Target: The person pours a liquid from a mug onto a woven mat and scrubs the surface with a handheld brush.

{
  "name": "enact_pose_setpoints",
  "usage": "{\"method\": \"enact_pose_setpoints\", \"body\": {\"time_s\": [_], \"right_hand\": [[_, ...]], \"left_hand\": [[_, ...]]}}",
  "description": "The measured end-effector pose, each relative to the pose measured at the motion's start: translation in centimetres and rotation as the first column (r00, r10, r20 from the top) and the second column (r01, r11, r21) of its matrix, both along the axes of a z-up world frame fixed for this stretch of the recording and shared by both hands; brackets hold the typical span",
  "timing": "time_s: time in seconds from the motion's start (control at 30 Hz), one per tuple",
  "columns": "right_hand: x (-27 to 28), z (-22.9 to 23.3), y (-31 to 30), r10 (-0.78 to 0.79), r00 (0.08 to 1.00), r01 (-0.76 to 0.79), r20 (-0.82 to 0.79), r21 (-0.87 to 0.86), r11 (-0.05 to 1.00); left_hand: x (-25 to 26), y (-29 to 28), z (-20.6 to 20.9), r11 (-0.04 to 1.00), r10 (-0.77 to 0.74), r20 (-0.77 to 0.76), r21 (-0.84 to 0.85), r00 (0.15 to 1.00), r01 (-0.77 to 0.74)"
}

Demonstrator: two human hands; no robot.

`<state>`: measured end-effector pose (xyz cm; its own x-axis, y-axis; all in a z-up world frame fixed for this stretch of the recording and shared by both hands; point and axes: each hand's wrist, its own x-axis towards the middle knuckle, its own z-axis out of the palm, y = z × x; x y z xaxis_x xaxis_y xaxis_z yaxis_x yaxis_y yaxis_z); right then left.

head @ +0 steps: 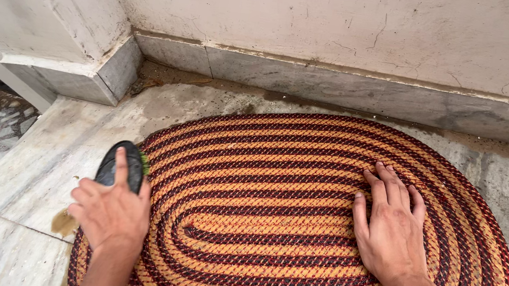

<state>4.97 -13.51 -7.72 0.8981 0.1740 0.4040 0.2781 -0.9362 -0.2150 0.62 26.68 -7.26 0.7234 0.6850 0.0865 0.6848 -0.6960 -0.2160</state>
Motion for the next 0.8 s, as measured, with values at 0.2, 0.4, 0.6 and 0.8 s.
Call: {"method": "enact_pose_setpoints", "body": {"time_s": [0.2,0.4,0.6,0.8], "right_hand": [[0.0,-0.1,0.0,-0.004,0.999,0.004,-0.041,0.001,1.0],[0.2,-0.2,0.2,-0.004,0.999,0.002,-0.033,-0.049,0.999],[0.2,-0.1,0.4,0.021,0.999,-0.024,-0.039,-0.061,0.998],[0.2,-0.2,0.3,0.032,0.998,-0.036,-0.061,-0.072,0.997]], "left_hand": [[-2.1,2.1,0.5,0.994,0.1,0.119,-0.047,0.988,-0.095],[0.3,-6.1,1.4,0.997,-0.046,0.251,-0.055,0.967,0.062],[6.0,-18.4,3.9,0.93,-0.213,0.334,-0.219,0.918,0.296],[10.7,-21.6,3.6,0.927,-0.309,0.405,-0.072,0.86,0.367]]}}
